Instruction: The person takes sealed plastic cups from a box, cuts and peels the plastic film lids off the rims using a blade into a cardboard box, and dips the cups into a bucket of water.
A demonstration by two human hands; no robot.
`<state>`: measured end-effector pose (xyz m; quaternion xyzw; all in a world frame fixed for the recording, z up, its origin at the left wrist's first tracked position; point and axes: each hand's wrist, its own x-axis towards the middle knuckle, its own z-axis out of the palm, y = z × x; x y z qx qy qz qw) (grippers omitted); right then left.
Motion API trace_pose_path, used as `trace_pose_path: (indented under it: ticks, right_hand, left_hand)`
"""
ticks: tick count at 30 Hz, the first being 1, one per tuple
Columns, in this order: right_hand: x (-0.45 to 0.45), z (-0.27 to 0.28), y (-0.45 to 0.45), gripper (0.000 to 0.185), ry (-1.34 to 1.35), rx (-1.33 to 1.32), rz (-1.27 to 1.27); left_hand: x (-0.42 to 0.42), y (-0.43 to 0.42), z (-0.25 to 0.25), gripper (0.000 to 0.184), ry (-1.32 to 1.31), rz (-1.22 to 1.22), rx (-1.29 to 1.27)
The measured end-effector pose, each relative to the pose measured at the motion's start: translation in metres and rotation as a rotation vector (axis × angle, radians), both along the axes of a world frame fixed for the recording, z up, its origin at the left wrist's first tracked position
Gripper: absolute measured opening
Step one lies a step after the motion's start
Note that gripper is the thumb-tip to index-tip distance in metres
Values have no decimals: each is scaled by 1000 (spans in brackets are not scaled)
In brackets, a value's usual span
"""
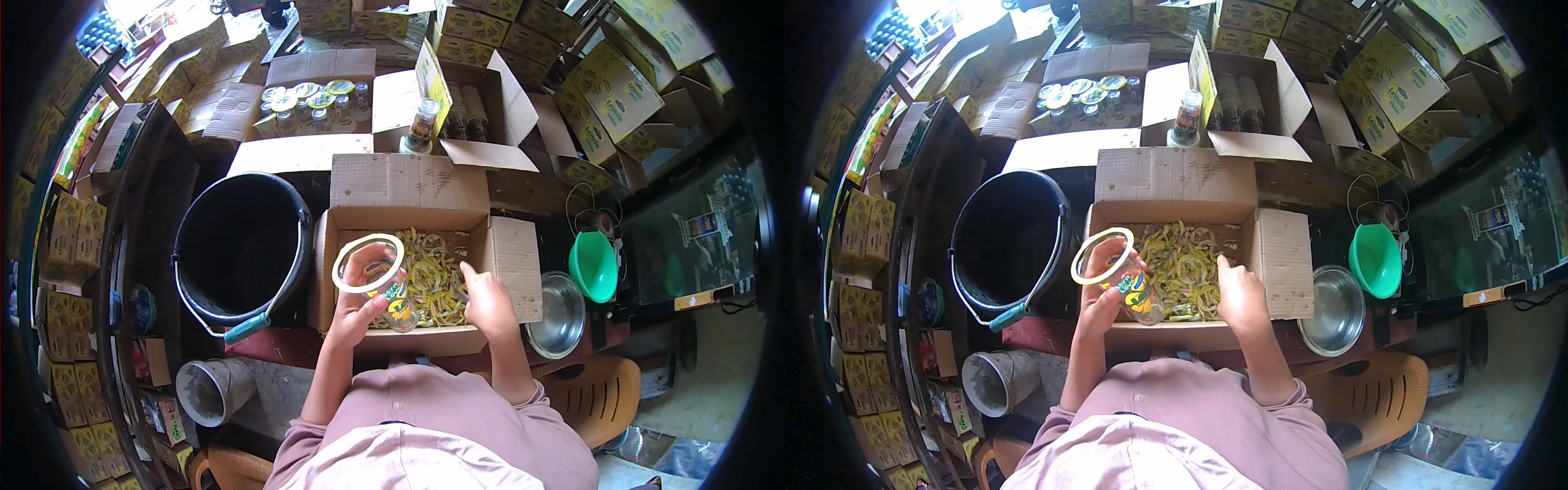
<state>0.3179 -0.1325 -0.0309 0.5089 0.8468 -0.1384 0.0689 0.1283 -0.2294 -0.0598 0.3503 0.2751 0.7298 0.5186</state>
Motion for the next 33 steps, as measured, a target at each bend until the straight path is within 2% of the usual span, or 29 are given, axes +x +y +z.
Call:
trace_pose_path:
  ticks: [3,4,7,8,11,15,19,22,33]
  right_hand:
    - [5,2,5,55,216,103,-25]
    - [6,-2,7,47,369,184,-14]
    - [-4,18,4,41,777,177,-66]
    - [-9,22,-1,33,907,331,-18]
    - [-18,28,-12,27,1089,489,89]
    - [-32,38,-33,23,1261,393,80]
    - [-40,39,-42,21,1318,386,132]
    - [-45,44,-48,21,1298,399,121]
    - [-51,43,-50,22,1274,518,175]
  left_hand:
    - [2,0,3,67,2,42,-8]
    - [3,0,2,68,26,66,-7]
    - [3,2,9,68,143,102,-6]
    - [2,3,13,68,189,108,-8]
    - [4,4,14,68,211,128,67]
    - [8,1,15,70,262,147,69]
    - [7,-4,7,71,259,120,-38]
    - [10,-2,10,71,86,74,1]
    - [11,-3,9,69,171,65,-15]
